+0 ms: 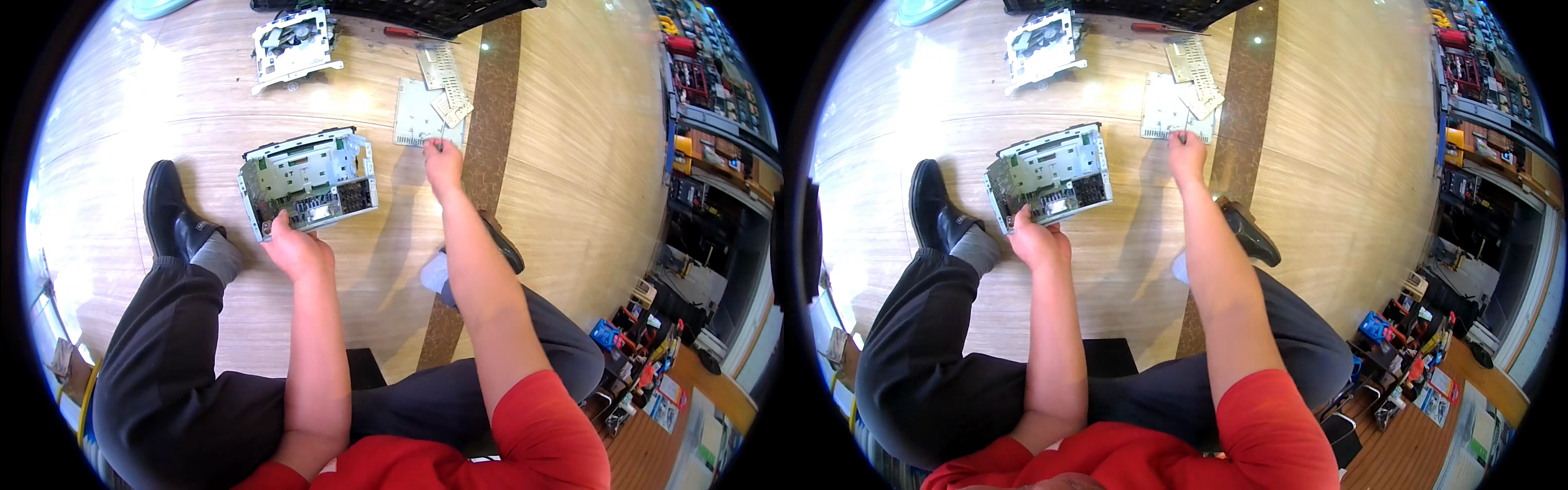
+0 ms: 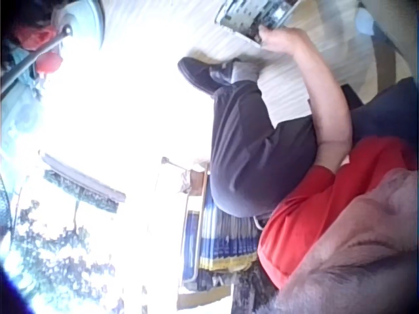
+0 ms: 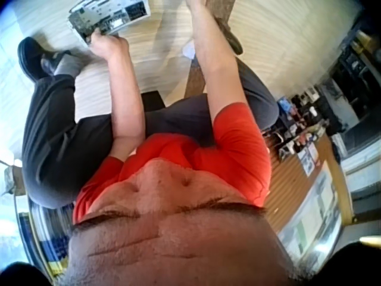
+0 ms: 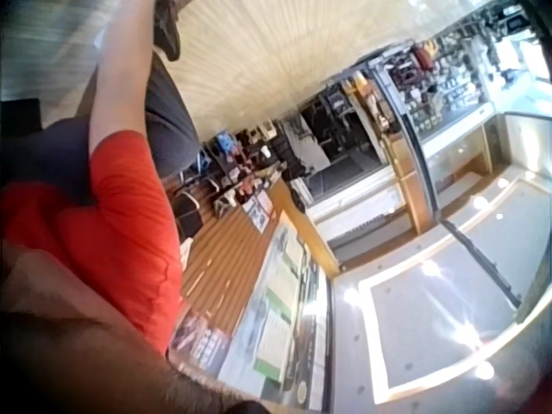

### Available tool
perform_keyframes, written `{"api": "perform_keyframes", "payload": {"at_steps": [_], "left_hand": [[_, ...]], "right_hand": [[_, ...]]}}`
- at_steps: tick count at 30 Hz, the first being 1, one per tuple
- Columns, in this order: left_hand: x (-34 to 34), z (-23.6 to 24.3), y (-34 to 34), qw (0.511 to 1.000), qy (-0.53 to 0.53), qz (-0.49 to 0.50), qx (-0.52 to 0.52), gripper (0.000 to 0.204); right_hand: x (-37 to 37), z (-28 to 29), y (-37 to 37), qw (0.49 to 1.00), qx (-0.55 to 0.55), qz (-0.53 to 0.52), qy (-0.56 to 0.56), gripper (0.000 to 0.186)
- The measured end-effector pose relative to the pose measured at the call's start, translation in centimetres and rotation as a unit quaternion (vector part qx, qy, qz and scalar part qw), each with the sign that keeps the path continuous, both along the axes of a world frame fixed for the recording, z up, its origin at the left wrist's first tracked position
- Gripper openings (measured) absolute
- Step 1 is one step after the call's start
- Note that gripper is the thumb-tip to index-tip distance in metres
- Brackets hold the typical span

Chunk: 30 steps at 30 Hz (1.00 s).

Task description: The person disassembles an electronic device by removing a panel, handling a circuit board, and using a screwdriver to remove small components.

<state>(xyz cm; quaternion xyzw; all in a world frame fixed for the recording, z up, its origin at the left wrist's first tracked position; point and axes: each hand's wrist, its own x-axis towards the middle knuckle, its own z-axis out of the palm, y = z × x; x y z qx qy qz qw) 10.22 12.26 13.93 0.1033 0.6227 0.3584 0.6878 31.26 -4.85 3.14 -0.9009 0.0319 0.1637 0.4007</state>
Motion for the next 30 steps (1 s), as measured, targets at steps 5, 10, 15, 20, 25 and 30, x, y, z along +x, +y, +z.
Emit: {"api": "perform_keyframes", "payload": {"at_steps": [5, 10, 15, 20, 25, 30], "left_hand": [[-0.9, 0.1, 0.5, 1.0, -0.018, 0.01, 0.015, 0.041], [-0.2, 0.4, -0.1, 0.997, 0.011, -0.037, 0.07, 0.044], [-1.0, -2.3, 0.1, 0.988, 0.066, -0.044, 0.136, 0.038], [-1.5, -2.7, 0.4, 0.976, 0.156, -0.081, 0.132, 0.04], [-2.5, -1.2, 0.6, 0.975, 0.126, -0.12, 0.137, 0.051], [-4.3, -3.0, 1.2, 0.961, 0.161, -0.15, 0.166, 0.05]], "right_hand": [[-10.1, -3.1, -2.5, 0.984, 0.088, -0.123, 0.089, 0.013], [-14.9, -2.9, -3.0, 0.993, 0.008, -0.082, 0.088, 0.02], [-13.1, -0.7, -1.3, 0.997, -0.028, -0.043, 0.064, 0.023], [-12.2, 0.8, -2.2, 0.996, -0.039, -0.047, 0.06, 0.024], [-13.3, 1.9, -3.5, 0.996, -0.048, -0.044, 0.056, 0.025], [-13.7, 3.7, -2.7, 0.996, -0.052, 0.002, 0.073, 0.025]]}}
